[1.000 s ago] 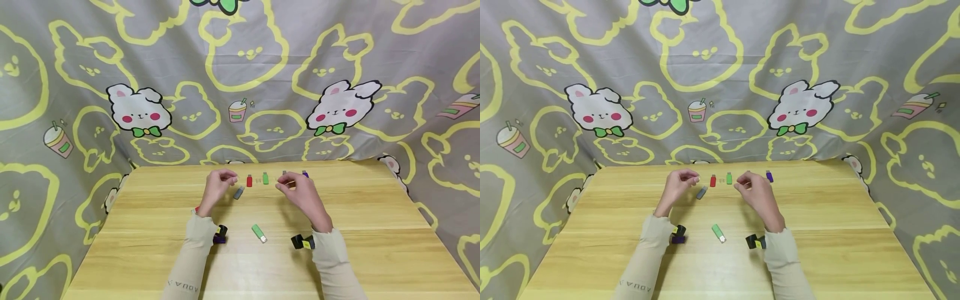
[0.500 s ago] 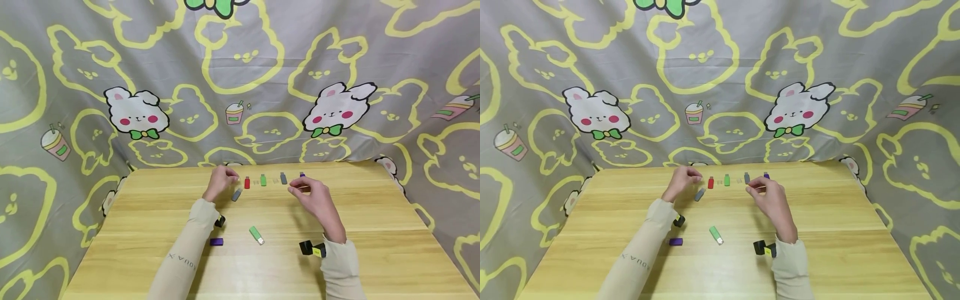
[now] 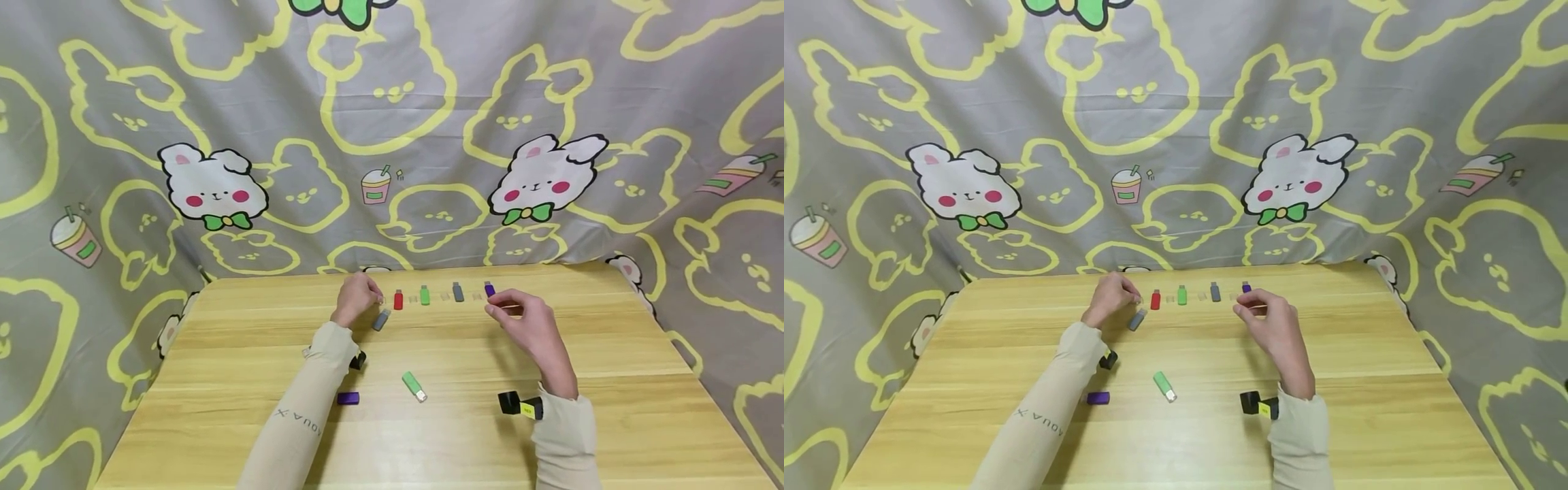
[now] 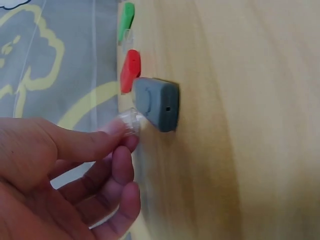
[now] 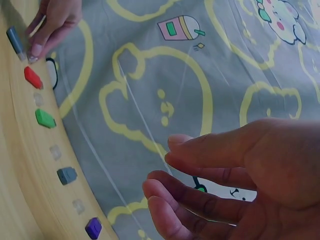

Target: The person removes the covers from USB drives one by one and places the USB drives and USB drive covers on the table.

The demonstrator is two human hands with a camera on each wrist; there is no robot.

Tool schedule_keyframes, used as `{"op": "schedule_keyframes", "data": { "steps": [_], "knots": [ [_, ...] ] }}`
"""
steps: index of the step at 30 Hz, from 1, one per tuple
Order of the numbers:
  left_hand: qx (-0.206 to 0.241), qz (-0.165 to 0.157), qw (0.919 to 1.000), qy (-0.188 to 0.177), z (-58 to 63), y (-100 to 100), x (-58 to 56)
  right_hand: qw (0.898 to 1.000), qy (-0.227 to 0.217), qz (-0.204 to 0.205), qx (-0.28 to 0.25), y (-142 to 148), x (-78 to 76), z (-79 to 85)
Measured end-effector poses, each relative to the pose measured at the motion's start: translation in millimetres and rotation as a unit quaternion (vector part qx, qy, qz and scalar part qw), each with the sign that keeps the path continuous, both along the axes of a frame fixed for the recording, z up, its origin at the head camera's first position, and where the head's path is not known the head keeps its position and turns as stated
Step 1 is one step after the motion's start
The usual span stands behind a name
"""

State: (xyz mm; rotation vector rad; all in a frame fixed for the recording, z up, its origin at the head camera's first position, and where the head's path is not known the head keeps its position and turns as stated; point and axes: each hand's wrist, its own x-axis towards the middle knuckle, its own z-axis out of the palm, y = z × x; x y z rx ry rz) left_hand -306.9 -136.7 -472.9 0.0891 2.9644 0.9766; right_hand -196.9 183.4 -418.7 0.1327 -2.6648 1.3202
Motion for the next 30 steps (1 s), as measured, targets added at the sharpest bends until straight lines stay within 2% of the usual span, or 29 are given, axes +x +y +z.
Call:
{"op": "schedule_keyframes", "data": {
  "steps": [5,9,16,22,26,30],
  "knots": [
    [-0.003,0.018,0.9997,-0.016,0.8,-1,0.8,1.000,-0.005,-0.006,0.004,4,-0.3,-1.8],
    [0.005,0.018,0.9998,-0.010,0.0,-2,1.4,1.000,-0.006,-0.011,0.005,7,-0.5,-2.7],
    [0.069,0.000,0.9974,0.020,0.9,-8,5.7,1.000,-0.001,-0.002,0.005,5,-2.0,-3.8],
    [0.127,-0.004,0.9905,0.052,14.0,-21,26.1,0.999,-0.009,0.030,0.010,-8,-1.8,-4.3],
    [0.193,0.006,0.9791,0.065,24.2,-27,45.7,0.998,-0.018,0.057,0.021,-19,-1.0,-5.2],
    [0.231,0.012,0.9691,0.086,29.0,-30,63.5,0.995,-0.032,0.089,0.032,-32,-0.3,-7.8]
  ]
}}
